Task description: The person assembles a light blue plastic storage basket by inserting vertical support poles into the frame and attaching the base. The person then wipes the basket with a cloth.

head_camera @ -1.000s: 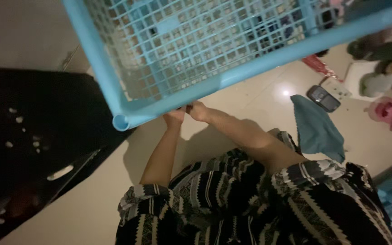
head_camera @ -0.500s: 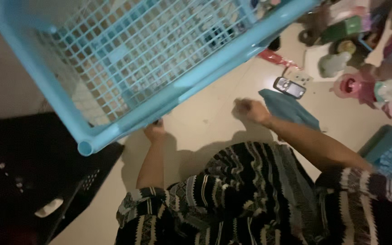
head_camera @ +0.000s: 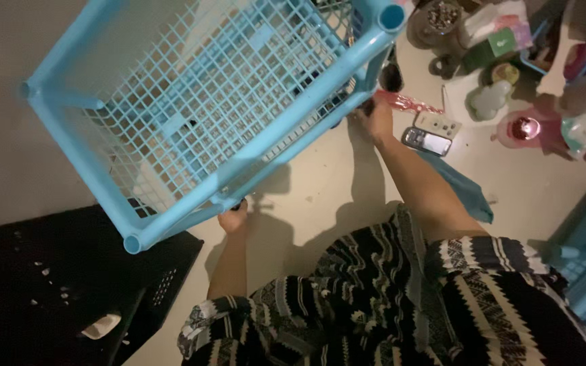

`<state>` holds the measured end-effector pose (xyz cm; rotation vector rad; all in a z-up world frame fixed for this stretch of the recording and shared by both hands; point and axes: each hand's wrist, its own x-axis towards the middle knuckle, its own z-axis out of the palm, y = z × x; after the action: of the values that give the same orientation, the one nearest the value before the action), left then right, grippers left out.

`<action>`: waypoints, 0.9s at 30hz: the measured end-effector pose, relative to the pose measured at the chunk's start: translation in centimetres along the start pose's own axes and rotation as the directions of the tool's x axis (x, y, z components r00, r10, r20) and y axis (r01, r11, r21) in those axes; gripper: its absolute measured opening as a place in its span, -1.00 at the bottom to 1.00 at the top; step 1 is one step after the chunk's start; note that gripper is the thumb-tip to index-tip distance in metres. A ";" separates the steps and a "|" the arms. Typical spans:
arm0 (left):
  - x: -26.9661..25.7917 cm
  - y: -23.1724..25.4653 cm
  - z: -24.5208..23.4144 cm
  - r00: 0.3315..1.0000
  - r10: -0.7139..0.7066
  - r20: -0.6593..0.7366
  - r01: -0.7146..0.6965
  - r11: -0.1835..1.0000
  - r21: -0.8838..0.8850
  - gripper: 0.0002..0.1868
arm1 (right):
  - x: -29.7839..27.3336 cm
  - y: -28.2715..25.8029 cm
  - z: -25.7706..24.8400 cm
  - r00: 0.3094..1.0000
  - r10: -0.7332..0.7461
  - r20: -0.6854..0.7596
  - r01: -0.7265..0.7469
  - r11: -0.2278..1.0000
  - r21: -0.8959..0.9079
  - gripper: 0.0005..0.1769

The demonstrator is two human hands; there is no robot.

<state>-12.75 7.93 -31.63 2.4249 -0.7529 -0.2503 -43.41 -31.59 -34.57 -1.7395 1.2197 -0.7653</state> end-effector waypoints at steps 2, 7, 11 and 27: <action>0.0 -0.3 0.1 0.999 -0.052 0.008 0.052 0.999 0.001 -0.77 | 0.3 0.2 0.2 0.999 0.046 0.007 -0.046 0.998 0.053 -0.60; 0.0 -0.4 0.6 0.993 -0.114 0.023 0.114 0.993 0.023 -0.73 | 0.8 1.1 0.6 1.000 -0.025 0.015 0.024 0.997 0.080 -0.66; 0.7 1.0 0.7 0.994 -0.110 0.008 0.110 0.993 0.041 -0.69 | 1.3 1.3 0.5 0.992 0.102 0.076 -0.097 0.993 -0.059 -0.71; -2.6 9.1 -1.7 0.575 -0.142 0.806 -0.184 0.937 0.297 -0.64 | -8.4 2.7 -13.7 0.985 0.148 0.092 -0.148 0.989 -0.001 -0.82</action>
<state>-18.52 4.06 -24.95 2.5600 -1.3093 -1.4391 -58.86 -28.12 -30.92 -1.6403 1.2670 -0.5947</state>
